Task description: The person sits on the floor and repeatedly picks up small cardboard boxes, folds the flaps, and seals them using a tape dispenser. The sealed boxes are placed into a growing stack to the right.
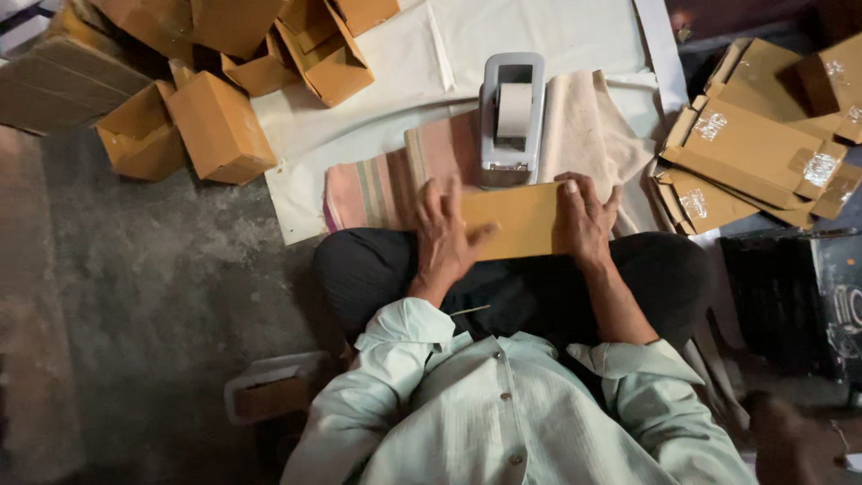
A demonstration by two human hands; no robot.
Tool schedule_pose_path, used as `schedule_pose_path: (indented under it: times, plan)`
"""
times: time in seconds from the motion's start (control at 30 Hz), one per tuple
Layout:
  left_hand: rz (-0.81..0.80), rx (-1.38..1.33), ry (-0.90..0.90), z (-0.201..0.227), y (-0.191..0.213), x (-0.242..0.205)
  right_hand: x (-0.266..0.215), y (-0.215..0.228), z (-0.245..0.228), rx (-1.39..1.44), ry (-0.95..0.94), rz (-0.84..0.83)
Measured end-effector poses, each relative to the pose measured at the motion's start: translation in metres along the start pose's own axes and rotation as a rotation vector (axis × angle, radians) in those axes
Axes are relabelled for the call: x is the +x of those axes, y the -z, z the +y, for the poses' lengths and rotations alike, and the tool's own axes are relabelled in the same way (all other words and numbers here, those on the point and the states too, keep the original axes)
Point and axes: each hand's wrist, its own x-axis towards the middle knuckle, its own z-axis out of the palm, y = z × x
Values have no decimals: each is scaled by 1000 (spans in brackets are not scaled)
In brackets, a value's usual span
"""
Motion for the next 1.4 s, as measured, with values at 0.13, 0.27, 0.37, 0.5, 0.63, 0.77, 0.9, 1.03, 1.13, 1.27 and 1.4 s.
schedule_pose_path:
  times: [0.13,0.27,0.37,0.5,0.63,0.77,0.9,1.03,1.13,1.27,1.4]
  plan:
    - [-192,155,-204,36,18,-7,-5,-12,7,149,-105,-120]
    - [-296,117,-136,64,5,3,-13,-19,22,399,-166,-264]
    - [-334,1,-193,75,-18,17,-16,-22,34,339,-92,-337]
    - [-285,26,-282,79,-42,24,-16,-27,49,493,80,-377]
    - [-381,-17,-251,74,-42,24,-18,-33,49,519,118,-329]
    - [-274,-24,-360,66,-18,20,-19,-28,31,366,-40,-305]
    - [-448,34,-356,31,23,5,-28,-26,14,297,-60,-271]
    - [-423,32,-374,1,42,-3,-22,-21,5,292,-87,-274]
    - [-469,6,-362,-6,37,-7,-22,-19,5,466,-127,-316]
    - [-427,-44,-385,2,17,7,-12,-13,11,265,-127,-198]
    - [-387,5,-361,17,8,27,-1,-2,17,-29,23,-41]
